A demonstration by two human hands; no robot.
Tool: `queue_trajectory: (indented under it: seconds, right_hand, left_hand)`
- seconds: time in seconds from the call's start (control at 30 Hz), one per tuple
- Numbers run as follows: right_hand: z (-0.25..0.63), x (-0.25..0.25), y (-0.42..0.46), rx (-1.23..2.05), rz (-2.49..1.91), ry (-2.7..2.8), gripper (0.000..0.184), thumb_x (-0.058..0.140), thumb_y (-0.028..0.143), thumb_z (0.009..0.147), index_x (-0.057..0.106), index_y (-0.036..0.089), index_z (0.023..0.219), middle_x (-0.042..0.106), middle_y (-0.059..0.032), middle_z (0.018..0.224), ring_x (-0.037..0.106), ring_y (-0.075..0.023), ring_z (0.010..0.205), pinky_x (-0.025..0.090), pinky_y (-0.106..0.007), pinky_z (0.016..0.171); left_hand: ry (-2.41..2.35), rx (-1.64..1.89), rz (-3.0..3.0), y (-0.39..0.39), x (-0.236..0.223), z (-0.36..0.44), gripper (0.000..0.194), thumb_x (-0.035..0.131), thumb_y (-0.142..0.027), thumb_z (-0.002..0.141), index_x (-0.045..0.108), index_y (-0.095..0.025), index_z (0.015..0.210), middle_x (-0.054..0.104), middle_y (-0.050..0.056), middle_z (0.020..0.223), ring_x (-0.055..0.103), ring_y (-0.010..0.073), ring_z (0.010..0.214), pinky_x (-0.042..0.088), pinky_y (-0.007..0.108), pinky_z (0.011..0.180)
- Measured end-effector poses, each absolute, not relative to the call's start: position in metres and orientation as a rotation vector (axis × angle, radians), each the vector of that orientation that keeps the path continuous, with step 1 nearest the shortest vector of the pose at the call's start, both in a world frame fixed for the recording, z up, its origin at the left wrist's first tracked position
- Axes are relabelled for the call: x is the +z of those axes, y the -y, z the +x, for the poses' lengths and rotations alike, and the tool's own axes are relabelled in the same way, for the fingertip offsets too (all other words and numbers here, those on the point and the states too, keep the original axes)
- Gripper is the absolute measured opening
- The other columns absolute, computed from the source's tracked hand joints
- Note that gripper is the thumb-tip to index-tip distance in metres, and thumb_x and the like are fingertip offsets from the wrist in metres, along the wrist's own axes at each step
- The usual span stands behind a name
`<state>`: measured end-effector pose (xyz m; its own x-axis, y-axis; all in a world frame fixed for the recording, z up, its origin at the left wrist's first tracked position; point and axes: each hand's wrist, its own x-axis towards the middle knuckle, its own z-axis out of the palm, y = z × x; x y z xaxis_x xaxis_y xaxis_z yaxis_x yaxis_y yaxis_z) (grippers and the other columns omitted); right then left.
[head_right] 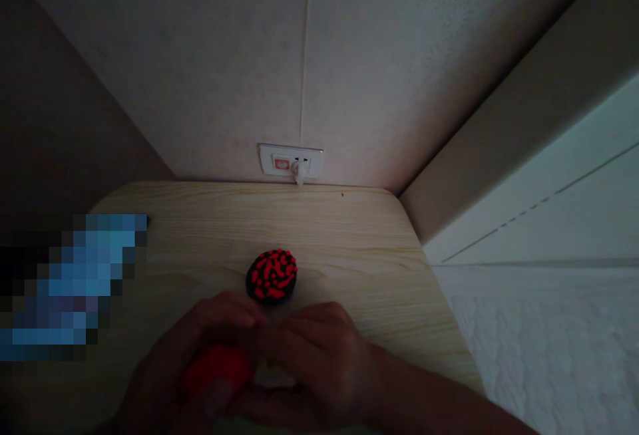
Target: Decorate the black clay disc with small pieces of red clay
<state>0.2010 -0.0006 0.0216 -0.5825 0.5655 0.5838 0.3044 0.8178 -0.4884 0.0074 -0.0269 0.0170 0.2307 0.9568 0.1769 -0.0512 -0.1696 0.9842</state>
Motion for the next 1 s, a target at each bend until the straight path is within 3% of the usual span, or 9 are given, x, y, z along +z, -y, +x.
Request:
queue_trajectory:
  seconds: [0.07, 0.17, 0.3, 0.4, 0.57, 0.83, 1.0]
  right_hand:
    - [0.202, 0.022, 0.001, 0.431, -0.583, 2.256, 0.036, 0.068, 0.033, 0.094, 0.059, 0.016, 0.124, 0.077, -0.0037, 0.075, 0.071, -0.0165, 0.057, 0.051, -0.028, 0.054]
    - [0.202, 0.021, 0.003, 0.427, -0.557, 2.247, 0.039, 0.072, 0.028, 0.089, 0.060, 0.015, 0.123, 0.076, -0.0030, 0.071, 0.069, -0.0164, 0.052, 0.049, -0.029, 0.050]
    - [0.201, 0.017, 0.007, 0.390, -0.643, 2.115, 0.045, 0.077, 0.027, 0.083, 0.059, 0.018, 0.124, 0.075, -0.0030, 0.071, 0.067, -0.0179, 0.052, 0.050, -0.030, 0.050]
    - [0.201, 0.019, 0.005, 0.428, -0.652, 2.097, 0.043, 0.074, 0.028, 0.084, 0.060, 0.019, 0.123, 0.075, -0.0033, 0.074, 0.069, -0.0183, 0.056, 0.052, -0.030, 0.053]
    - [0.202, 0.026, 0.000, 0.563, -0.691, 2.062, 0.026, 0.067, 0.041, 0.094, 0.065, 0.021, 0.111, 0.071, -0.0002, 0.065, 0.065, -0.0143, 0.051, 0.051, -0.025, 0.050]
    - [0.204, 0.027, -0.002, 0.522, -0.654, 2.002, 0.016, 0.069, 0.028, 0.093, 0.067, 0.014, 0.100, 0.074, -0.0056, 0.070, 0.070, -0.0140, 0.057, 0.056, -0.022, 0.052]
    - [0.206, 0.040, -0.007, 0.413, -0.669, 2.040, 0.016, 0.072, 0.017, 0.091, 0.073, 0.009, 0.104, 0.079, -0.0129, 0.090, 0.077, -0.0153, 0.079, 0.063, -0.020, 0.069]
  left_hand:
    - [-0.862, 1.200, 1.434, 0.026, 0.015, 0.007, 0.035, 0.068, -0.020, 0.082, 0.063, -0.033, 0.114, 0.071, 0.000, 0.106, 0.065, 0.0140, 0.068, 0.050, 0.021, 0.059]
    - [-0.842, 1.119, 1.430, 0.023, 0.013, 0.005, 0.036, 0.068, -0.025, 0.083, 0.062, -0.034, 0.117, 0.074, -0.001, 0.101, 0.061, 0.0120, 0.058, 0.046, 0.021, 0.052]
    - [-0.911, 1.084, 1.508, 0.019, 0.015, 0.004, 0.019, 0.069, -0.029, 0.082, 0.068, -0.029, 0.101, 0.071, -0.003, 0.077, 0.062, 0.0148, 0.060, 0.047, 0.023, 0.057]
    - [-0.979, 1.071, 1.600, 0.019, 0.018, 0.004, 0.008, 0.068, -0.030, 0.082, 0.068, -0.026, 0.089, 0.068, -0.003, 0.070, 0.060, 0.0145, 0.059, 0.046, 0.023, 0.059]
    - [-1.044, 1.106, 1.666, 0.020, 0.020, 0.005, 0.008, 0.064, -0.024, 0.084, 0.066, -0.025, 0.091, 0.068, -0.004, 0.072, 0.060, 0.0125, 0.060, 0.047, 0.021, 0.060]
    - [-1.054, 1.150, 1.689, 0.023, 0.014, 0.004, 0.017, 0.064, -0.025, 0.088, 0.066, -0.026, 0.105, 0.069, -0.002, 0.084, 0.063, 0.0144, 0.070, 0.052, 0.022, 0.067]
    - [-0.999, 1.247, 1.685, 0.021, 0.009, 0.005, 0.031, 0.070, -0.023, 0.086, 0.061, -0.028, 0.115, 0.071, 0.000, 0.097, 0.069, 0.0168, 0.082, 0.057, 0.022, 0.073]
